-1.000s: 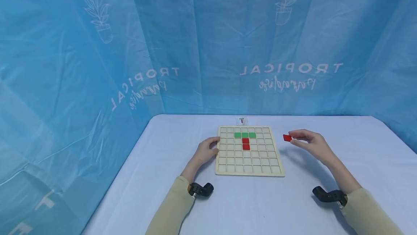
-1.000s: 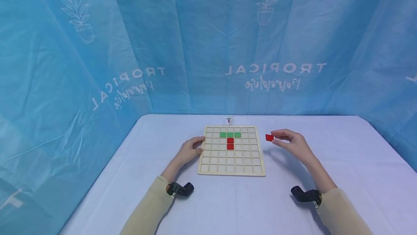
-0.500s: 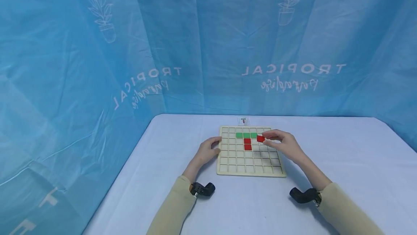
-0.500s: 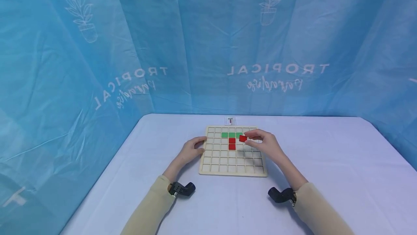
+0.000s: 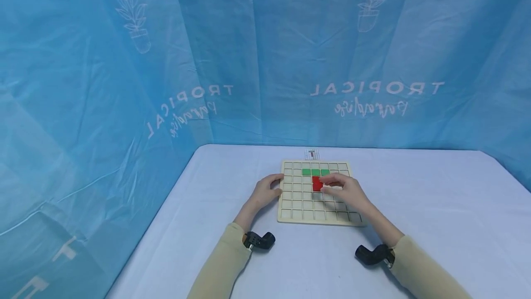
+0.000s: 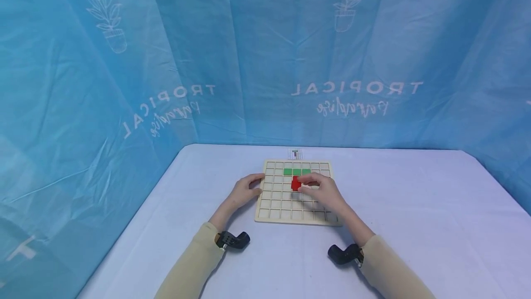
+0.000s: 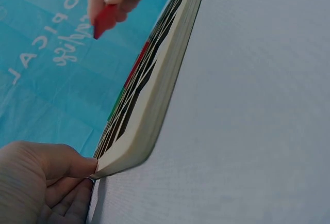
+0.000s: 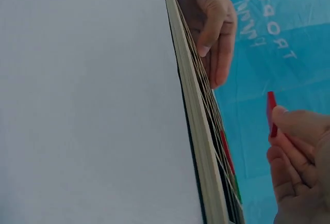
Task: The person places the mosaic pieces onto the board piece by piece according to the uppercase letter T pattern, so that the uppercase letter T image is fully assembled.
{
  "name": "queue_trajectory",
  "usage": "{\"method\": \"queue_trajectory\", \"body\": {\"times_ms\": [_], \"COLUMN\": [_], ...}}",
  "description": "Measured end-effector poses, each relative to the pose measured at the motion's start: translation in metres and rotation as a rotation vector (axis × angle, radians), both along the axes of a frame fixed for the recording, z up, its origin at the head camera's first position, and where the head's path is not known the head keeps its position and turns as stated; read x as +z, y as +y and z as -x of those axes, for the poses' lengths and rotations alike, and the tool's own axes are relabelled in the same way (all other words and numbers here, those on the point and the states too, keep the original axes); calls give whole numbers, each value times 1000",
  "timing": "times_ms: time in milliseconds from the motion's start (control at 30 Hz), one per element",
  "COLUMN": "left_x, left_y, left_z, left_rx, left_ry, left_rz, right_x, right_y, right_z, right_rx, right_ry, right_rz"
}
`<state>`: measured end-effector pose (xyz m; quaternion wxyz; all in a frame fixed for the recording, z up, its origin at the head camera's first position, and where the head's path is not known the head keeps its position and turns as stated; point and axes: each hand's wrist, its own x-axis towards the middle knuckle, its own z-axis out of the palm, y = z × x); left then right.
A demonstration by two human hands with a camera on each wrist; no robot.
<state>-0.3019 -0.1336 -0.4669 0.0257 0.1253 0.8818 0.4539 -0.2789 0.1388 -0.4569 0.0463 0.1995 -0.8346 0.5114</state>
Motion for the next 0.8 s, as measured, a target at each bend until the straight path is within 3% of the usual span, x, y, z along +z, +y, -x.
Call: {"method": "queue_trajectory", "body": {"times_ms": [367,800], "left_x": [-1,1], "left_y": [0,2], "left_z": [0,-1], "left_rx": [8,15], "left_ry": [-5,-18], "left_rz": [3,-16], "right_x": [-21,-25], "right_y": [-1,0], "right_z": [-1,1], "right_rx": [10,42], "right_ry": [57,158], "right_rz": [-123,-178]}}
